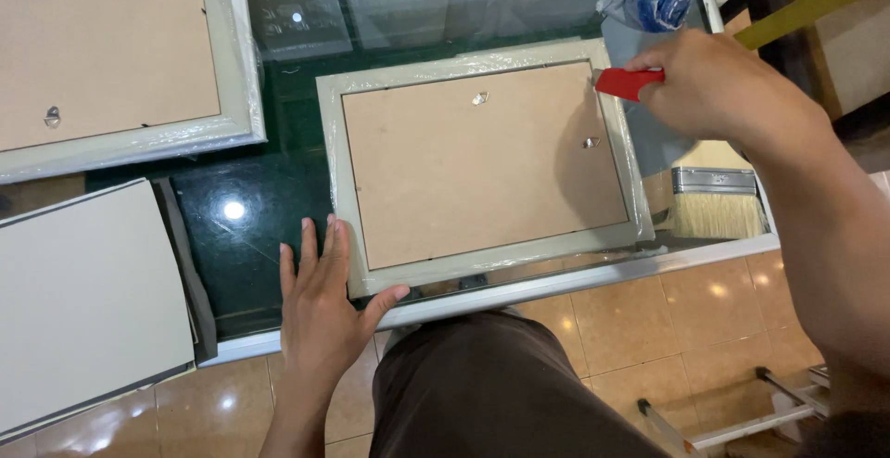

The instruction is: Framing artwork and cleaning the glass of picture frames.

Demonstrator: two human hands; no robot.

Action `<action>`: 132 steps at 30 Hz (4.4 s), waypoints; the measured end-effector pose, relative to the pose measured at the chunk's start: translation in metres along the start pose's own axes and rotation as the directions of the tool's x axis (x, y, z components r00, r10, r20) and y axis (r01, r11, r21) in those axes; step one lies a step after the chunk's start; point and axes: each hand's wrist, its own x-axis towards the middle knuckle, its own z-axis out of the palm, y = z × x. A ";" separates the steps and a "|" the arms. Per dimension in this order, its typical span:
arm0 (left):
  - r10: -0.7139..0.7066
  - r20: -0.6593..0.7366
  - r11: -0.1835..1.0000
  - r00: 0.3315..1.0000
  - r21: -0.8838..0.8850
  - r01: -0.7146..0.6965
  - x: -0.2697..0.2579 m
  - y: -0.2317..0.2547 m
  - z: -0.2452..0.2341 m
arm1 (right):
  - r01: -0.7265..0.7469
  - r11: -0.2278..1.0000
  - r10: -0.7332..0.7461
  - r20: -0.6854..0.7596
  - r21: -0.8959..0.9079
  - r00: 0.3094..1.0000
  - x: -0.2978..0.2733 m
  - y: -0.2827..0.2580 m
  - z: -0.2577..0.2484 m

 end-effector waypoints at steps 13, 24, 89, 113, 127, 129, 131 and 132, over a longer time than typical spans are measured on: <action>-0.011 0.028 0.999 1.000 0.052 0.009 0.000 -0.003 0.003 | -0.133 0.986 0.150 0.169 -0.104 0.974 -0.057 -0.011 -0.006; 0.002 0.007 1.000 1.000 0.030 -0.002 -0.001 -0.003 0.004 | -0.217 0.917 0.351 0.422 -0.334 0.836 -0.107 -0.021 -0.020; 0.021 -0.022 1.000 1.000 -0.014 -0.021 -0.001 0.001 -0.001 | 0.297 0.728 0.136 0.555 -0.618 0.821 -0.088 -0.001 -0.013; 0.065 -0.069 0.997 0.996 -0.038 -0.067 -0.002 -0.002 -0.005 | 0.746 0.662 -0.744 0.054 -0.076 0.666 0.038 -0.189 0.000; 0.027 -0.032 0.999 0.999 -0.019 -0.027 0.000 0.000 -0.002 | 0.182 0.922 -0.161 0.091 -0.341 0.983 0.048 0.026 -0.011; 0.022 -0.021 1.000 1.000 -0.017 -0.023 0.001 0.000 -0.001 | 0.153 0.929 -0.136 0.073 -0.337 0.988 0.044 0.034 -0.010; 0.014 -0.008 1.000 1.000 -0.014 -0.014 0.001 0.001 -0.001 | 0.126 0.935 -0.113 0.058 -0.332 0.992 0.038 0.034 -0.007; 0.007 0.001 1.000 1.000 -0.004 -0.007 0.001 0.001 0.000 | 0.102 0.948 -0.094 0.042 -0.301 0.995 0.034 0.032 -0.006</action>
